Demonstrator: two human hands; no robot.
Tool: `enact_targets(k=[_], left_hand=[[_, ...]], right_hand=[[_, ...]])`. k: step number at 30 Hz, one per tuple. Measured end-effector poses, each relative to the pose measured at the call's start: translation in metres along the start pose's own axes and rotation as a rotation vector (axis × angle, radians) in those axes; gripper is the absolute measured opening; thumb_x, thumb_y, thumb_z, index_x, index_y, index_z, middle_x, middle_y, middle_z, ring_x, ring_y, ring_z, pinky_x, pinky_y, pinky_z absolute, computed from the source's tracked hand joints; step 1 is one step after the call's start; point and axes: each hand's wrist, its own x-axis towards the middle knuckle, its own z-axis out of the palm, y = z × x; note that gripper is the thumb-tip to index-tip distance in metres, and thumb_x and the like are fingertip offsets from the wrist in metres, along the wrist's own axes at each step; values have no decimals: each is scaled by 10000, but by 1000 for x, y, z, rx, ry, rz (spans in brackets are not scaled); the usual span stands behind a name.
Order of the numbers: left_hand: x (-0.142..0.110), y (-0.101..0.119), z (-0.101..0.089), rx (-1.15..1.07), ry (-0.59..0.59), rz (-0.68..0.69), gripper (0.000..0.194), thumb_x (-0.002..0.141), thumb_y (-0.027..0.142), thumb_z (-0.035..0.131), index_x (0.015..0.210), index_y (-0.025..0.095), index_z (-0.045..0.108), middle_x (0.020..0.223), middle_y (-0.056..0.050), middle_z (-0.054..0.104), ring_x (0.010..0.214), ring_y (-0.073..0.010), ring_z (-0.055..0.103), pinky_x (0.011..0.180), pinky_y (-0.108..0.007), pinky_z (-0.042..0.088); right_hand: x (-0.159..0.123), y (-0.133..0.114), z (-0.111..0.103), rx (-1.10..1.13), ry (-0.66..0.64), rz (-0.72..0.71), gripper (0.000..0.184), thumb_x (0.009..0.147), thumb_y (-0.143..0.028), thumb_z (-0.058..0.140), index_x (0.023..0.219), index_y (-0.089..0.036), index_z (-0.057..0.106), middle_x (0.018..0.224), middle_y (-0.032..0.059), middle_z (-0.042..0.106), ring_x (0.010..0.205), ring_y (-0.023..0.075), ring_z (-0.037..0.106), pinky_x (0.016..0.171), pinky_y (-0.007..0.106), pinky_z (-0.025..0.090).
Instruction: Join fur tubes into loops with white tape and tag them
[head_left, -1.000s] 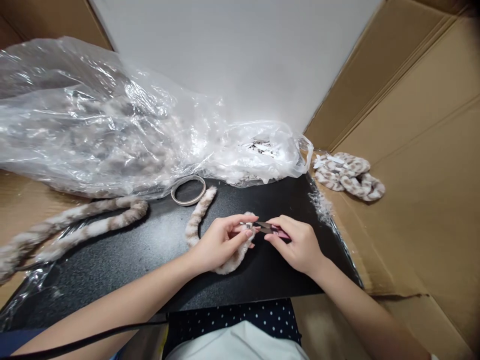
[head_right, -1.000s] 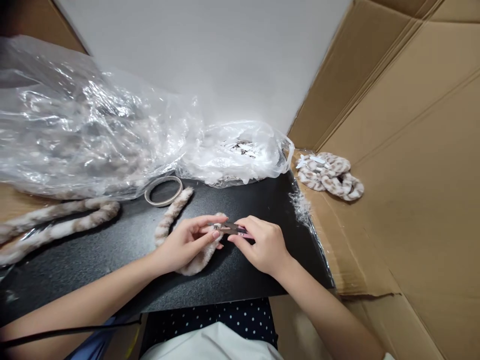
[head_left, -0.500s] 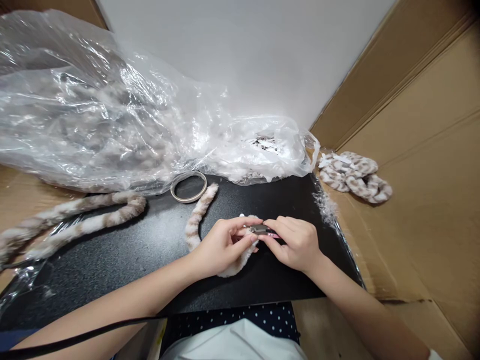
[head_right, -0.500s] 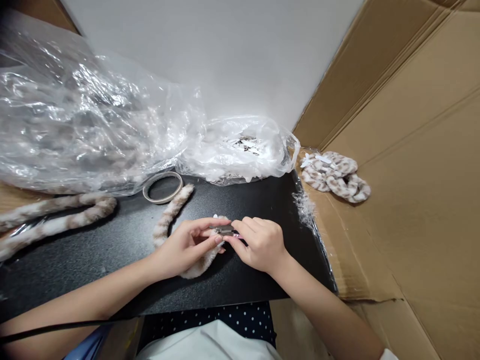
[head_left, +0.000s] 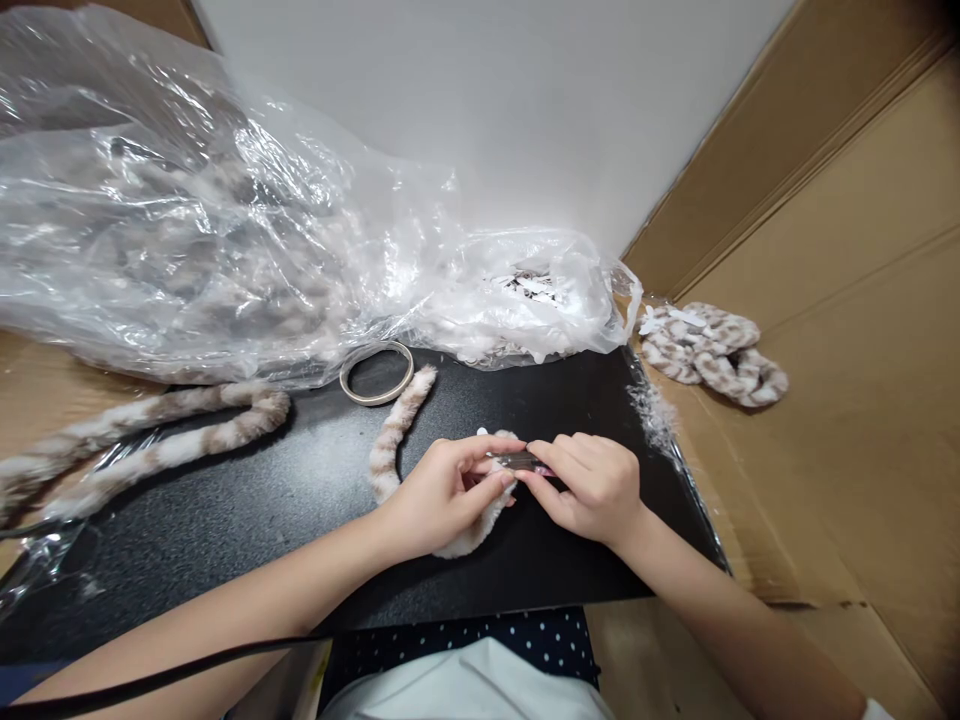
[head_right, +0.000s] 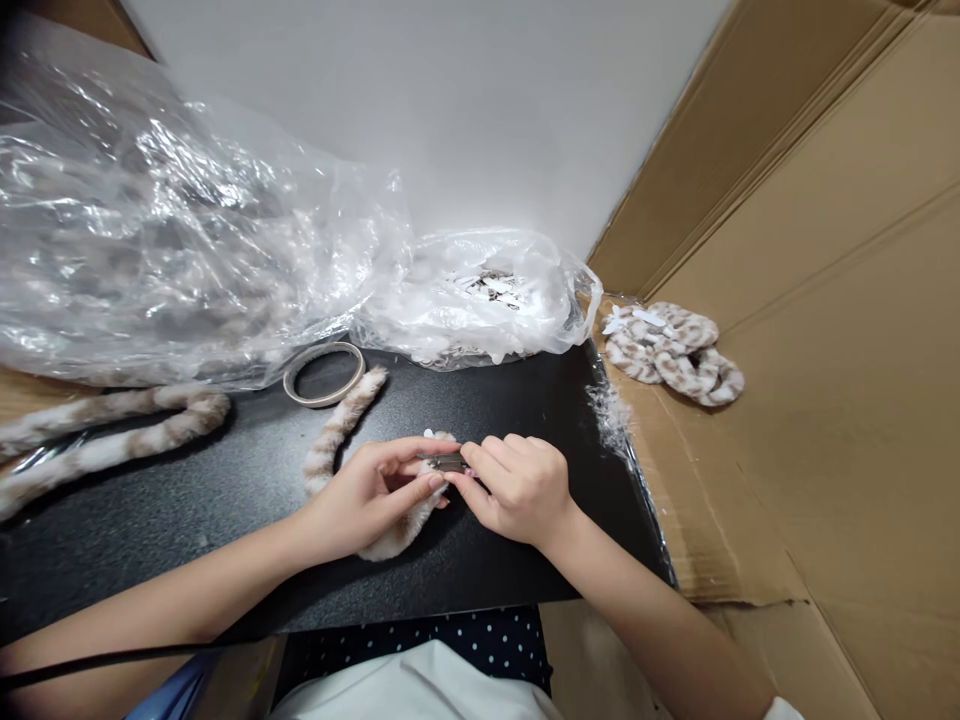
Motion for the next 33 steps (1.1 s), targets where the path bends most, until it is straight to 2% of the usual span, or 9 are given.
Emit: enact_targets(k=[5, 15, 23, 33], left_hand=[[0, 1, -1, 44, -21, -3, 391, 861, 290, 612, 1220, 134, 621, 893, -78, 758, 817, -206, 722, 763, -289, 558], [2, -4, -1, 60, -1, -19, 381, 862, 312, 609, 1196, 131, 626, 841, -74, 759, 799, -219, 725, 741, -297, 548], [3, -6, -3, 147, -31, -37, 409, 870, 337, 592, 1235, 151, 610, 864, -72, 755, 789, -224, 721, 743, -304, 546], [3, -5, -2, 109, 14, -2, 422, 818, 354, 642, 1186, 148, 656, 757, -49, 735, 709, -210, 686, 662, -279, 537]], right_hand=[[1, 0, 0, 6, -16, -23, 206, 897, -317, 583, 793, -165, 675, 594, 10, 651, 511, 125, 513, 513, 298, 313], [-3, 1, 4, 54, -48, 15, 231, 916, -321, 555, 778, -178, 673, 590, 5, 639, 510, 117, 528, 516, 277, 320], [-4, 0, 6, 99, -77, 50, 248, 906, -362, 562, 811, -165, 679, 621, 16, 657, 538, 130, 566, 518, 286, 332], [-3, -1, 7, 128, -58, 72, 237, 903, -339, 565, 796, -157, 674, 604, 11, 640, 523, 125, 555, 523, 269, 344]])
